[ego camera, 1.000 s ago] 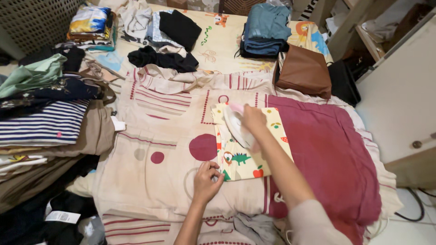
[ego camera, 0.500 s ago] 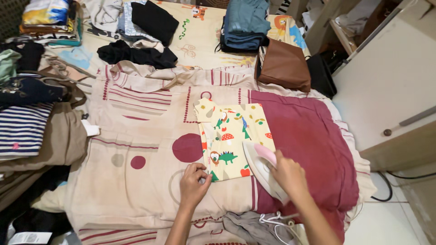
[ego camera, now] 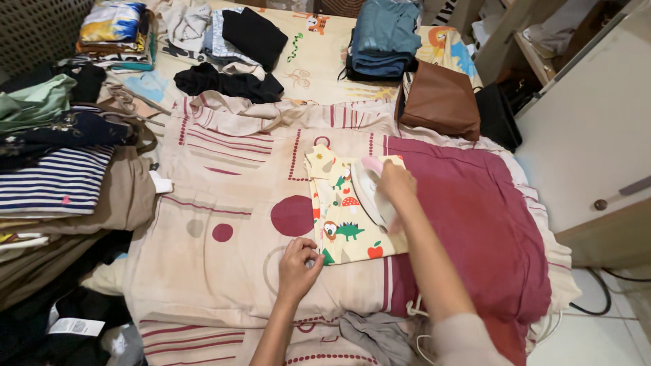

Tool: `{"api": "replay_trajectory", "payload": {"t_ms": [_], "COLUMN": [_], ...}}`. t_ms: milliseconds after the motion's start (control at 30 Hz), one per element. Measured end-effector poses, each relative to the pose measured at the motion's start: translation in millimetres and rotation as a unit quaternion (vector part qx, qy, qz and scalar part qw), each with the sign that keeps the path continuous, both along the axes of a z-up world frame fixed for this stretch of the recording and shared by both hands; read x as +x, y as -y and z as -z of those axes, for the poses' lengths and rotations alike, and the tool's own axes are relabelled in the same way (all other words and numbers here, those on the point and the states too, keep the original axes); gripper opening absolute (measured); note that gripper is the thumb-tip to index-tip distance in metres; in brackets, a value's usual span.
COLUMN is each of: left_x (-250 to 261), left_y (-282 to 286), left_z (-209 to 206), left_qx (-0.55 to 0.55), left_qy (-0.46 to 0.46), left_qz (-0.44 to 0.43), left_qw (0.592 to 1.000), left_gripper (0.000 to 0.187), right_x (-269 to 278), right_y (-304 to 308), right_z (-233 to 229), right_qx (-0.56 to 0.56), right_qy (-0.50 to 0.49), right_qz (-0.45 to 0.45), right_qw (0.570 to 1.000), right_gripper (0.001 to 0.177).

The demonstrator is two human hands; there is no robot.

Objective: The person irons a yellow patterned shirt and other fabric items using an iron on a bed surface.

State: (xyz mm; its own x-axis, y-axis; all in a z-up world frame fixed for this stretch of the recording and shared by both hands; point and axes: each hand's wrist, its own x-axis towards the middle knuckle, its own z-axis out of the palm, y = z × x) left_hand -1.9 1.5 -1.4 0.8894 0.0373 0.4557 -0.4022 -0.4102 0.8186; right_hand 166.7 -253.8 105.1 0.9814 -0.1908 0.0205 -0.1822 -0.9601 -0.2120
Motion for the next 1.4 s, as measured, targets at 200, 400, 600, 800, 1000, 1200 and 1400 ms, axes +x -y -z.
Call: {"api": "replay_trajectory", "payload": {"t_ms": [200, 400, 600, 800, 1000, 1200, 1400], "left_x": [-0.2, 3.8, 2.5, 1.6, 0.3, 3.0, 4.1], "left_y": [0.1, 5.7, 5.0, 4.4, 3.0, 3.9, 6.0], "left_z": [-2.6, -4.5, -3.4, -0.8, -2.9, -1.9, -0.1], "left_qx": [0.003, 0.013, 0.015, 0.02, 0.024, 0.029, 0.025], "left_qy": [-0.021, 0.007, 0.008, 0.015, 0.008, 0.008, -0.02], "left_qz": [0.002, -0.015, -0.016, -0.015, -0.012, -0.015, -0.019], "left_qw": [1.0, 1.0, 1.0, 1.0, 1.0, 0.999, 0.999], "left_gripper": [0.018, 0.025, 0.025, 0.022, 0.02, 0.021, 0.022], "right_x": [-128.0, -173.0, -60.8, 9.4, -79.6, -156.8, -134.8], "right_y": [42.0, 42.3, 31.4, 42.6, 62.0, 110.1, 102.8], "right_z": [-8.1, -13.0, -2.0, 11.1, -20.0, -28.9, -27.1], "right_qx": [-0.041, -0.049, -0.045, -0.046, -0.063, -0.104, -0.106], "right_qy": [-0.009, -0.001, 0.03, 0.042, -0.014, -0.029, -0.006], "right_qz": [0.025, 0.059, 0.053, 0.026, 0.006, 0.044, 0.026], "right_qw": [0.999, 0.997, 0.997, 0.998, 0.998, 0.993, 0.994], "right_gripper": [0.05, 0.039, 0.053, 0.044, 0.054, 0.046, 0.048]}}
